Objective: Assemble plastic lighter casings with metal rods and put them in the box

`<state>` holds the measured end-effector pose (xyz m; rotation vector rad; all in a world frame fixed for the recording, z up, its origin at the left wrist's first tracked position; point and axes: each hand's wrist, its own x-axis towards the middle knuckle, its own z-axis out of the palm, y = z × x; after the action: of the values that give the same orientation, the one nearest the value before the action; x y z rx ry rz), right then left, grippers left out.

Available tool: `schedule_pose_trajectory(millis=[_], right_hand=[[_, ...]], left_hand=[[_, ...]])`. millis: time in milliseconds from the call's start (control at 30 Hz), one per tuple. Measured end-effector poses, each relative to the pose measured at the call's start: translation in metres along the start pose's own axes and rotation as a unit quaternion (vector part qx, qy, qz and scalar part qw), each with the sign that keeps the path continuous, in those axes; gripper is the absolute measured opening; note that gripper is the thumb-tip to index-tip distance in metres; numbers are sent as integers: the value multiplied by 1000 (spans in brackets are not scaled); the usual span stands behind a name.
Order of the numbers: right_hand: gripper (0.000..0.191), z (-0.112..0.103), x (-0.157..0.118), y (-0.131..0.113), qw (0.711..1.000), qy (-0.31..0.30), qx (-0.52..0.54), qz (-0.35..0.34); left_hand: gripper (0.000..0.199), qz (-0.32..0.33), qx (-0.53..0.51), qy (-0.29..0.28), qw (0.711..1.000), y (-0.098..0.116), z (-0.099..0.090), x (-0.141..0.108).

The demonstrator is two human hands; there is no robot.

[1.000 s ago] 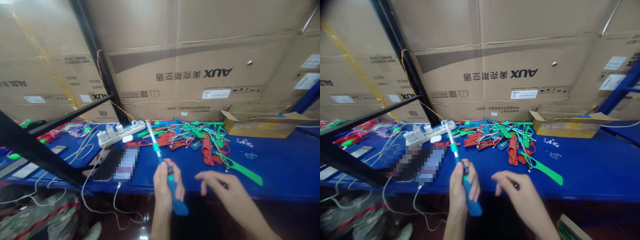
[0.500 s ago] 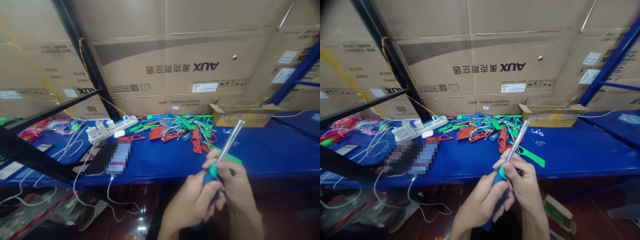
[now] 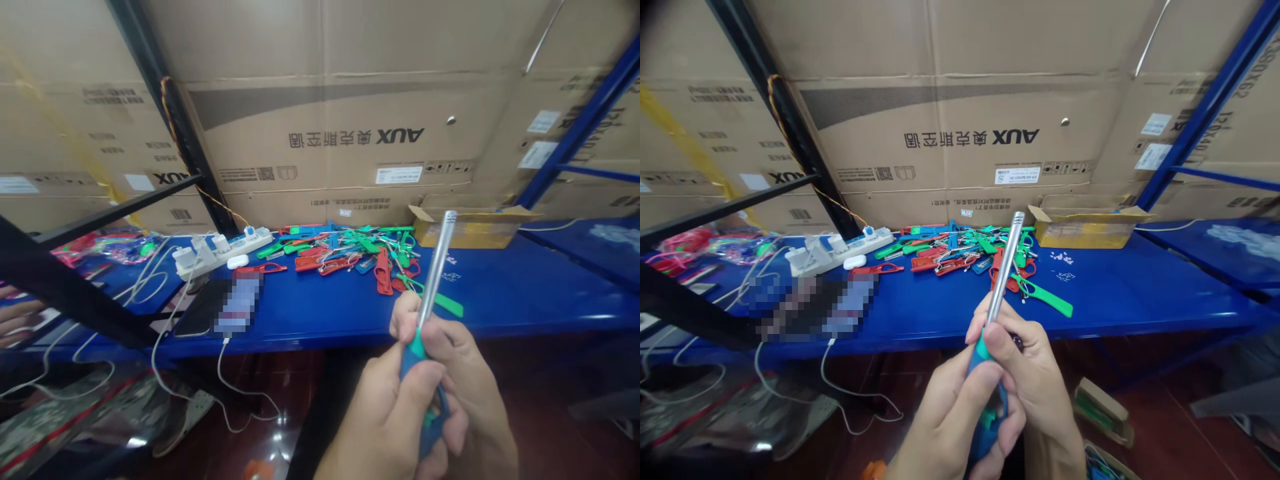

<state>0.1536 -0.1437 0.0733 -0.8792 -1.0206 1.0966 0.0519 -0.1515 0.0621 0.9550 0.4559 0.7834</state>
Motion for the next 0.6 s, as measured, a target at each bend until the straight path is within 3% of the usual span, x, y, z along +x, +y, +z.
schedule_pose_trajectory(millis=[100,167,233,300,433,600], right_hand=[[37,-7,2,-8,997,-53,-56,-18],[38,-13,2,-9,994,-64,-82,-28],[37,-18,4,-5,989,-71,-116,-56],[35,-23,7,2,981,-63,-160,-88],[28,-31,18,20,975,80,-195,-76],[38,-63,40,32,981,191,16,-20]], left_hand=[[51,13,-4,19,1000,3,5,-7],[50,17,-4,-3,1000,3,3,-7],[47,38,-16,-24,999,4,-7,-1],[41,84,-53,11,995,7,-23,12],[32,145,-121,155,970,16,-74,45],[38,145,-136,240,950,19,-132,68]])
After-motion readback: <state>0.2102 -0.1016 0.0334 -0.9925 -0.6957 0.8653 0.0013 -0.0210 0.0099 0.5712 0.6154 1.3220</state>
